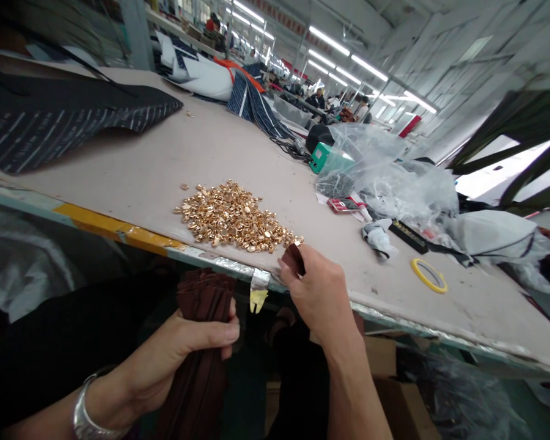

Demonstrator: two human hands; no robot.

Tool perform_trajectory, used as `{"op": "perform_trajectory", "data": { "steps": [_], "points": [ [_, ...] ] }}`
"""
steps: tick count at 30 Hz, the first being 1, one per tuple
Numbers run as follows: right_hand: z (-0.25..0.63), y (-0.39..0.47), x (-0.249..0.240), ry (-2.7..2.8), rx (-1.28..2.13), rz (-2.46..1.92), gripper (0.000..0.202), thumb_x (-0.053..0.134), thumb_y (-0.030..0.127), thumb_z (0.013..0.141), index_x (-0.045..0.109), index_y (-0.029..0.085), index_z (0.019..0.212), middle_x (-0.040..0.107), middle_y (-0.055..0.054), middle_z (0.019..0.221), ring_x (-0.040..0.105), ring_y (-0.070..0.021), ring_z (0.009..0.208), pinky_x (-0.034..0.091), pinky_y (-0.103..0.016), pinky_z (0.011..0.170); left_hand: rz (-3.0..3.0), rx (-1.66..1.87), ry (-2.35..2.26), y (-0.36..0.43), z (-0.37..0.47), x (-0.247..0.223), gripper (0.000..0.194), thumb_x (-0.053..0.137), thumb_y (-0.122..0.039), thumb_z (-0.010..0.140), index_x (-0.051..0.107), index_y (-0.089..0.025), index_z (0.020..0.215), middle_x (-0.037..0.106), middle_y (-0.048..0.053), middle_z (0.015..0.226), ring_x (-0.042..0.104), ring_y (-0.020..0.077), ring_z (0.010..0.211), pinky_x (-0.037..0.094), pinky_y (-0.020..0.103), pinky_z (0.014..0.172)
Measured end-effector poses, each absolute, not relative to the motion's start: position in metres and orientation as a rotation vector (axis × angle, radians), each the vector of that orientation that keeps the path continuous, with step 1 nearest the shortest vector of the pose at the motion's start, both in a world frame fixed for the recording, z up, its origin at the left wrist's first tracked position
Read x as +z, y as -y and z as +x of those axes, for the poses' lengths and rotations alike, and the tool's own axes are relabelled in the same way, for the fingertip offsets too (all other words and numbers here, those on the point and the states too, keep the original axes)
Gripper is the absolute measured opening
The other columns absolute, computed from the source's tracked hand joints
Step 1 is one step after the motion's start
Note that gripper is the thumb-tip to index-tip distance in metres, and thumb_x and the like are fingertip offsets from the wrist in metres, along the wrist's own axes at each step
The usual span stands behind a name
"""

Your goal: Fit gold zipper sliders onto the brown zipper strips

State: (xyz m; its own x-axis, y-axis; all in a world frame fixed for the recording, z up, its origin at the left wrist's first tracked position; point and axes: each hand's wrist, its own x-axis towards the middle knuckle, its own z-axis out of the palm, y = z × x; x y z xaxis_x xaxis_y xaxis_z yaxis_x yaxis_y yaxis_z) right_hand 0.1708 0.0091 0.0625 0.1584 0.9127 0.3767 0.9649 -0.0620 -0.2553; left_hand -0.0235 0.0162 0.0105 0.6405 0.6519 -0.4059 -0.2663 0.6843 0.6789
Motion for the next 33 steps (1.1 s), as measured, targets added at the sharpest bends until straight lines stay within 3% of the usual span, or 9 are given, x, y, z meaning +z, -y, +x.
{"op": "perform_trajectory", "data": {
  "steps": [4, 9, 14, 33],
  "points": [
    [0.151, 0.031, 0.056, 1.459, 0.362, -1.857, 0.017, 0.06, 0.034, 0.089, 0.06, 0.022, 0.101, 0.067, 0.0, 0.07, 0.058, -0.0145, 0.059, 0.042, -0.025, 0.056, 0.581, 0.582, -0.691, -0.017, -0.024, 0.009, 0.021, 0.077, -0.014, 0.064, 0.063, -0.015, 0.079, 0.061, -0.004, 0.064, 0.055, 0.0089, 0.056, 0.042, 0.021, 0.055],
    [0.131, 0.049, 0.035, 1.145, 0.955, -1.628, 0.026, 0.06, 0.037, 0.09, 0.052, 0.022, 0.11, 0.068, 0.001, 0.073, 0.046, -0.0085, 0.048, 0.026, -0.021, 0.04, 0.583, 0.621, -0.727, -0.018, -0.025, 0.008, 0.023, 0.078, -0.013, 0.066, 0.063, -0.015, 0.083, 0.062, -0.005, 0.064, 0.057, 0.008, 0.055, 0.042, 0.019, 0.054],
    [0.126, 0.041, 0.022, 1.008, 1.011, -1.507, 0.028, 0.064, 0.035, 0.089, 0.052, 0.023, 0.111, 0.067, 0.002, 0.073, 0.041, -0.0055, 0.043, 0.019, -0.02, 0.038, 0.612, 0.608, -0.738, -0.019, -0.026, 0.008, 0.02, 0.077, -0.014, 0.067, 0.062, -0.015, 0.08, 0.062, -0.005, 0.061, 0.055, 0.0077, 0.053, 0.041, 0.019, 0.052],
    [0.127, 0.049, 0.022, 0.974, 0.995, -1.45, 0.027, 0.065, 0.033, 0.09, 0.053, 0.026, 0.113, 0.066, 0.002, 0.073, 0.038, -0.0042, 0.042, 0.02, -0.019, 0.037, 0.624, 0.587, -0.712, -0.015, -0.027, 0.006, 0.021, 0.079, -0.015, 0.064, 0.064, -0.015, 0.078, 0.061, -0.004, 0.065, 0.056, 0.0092, 0.057, 0.042, 0.021, 0.055]
  ]
}}
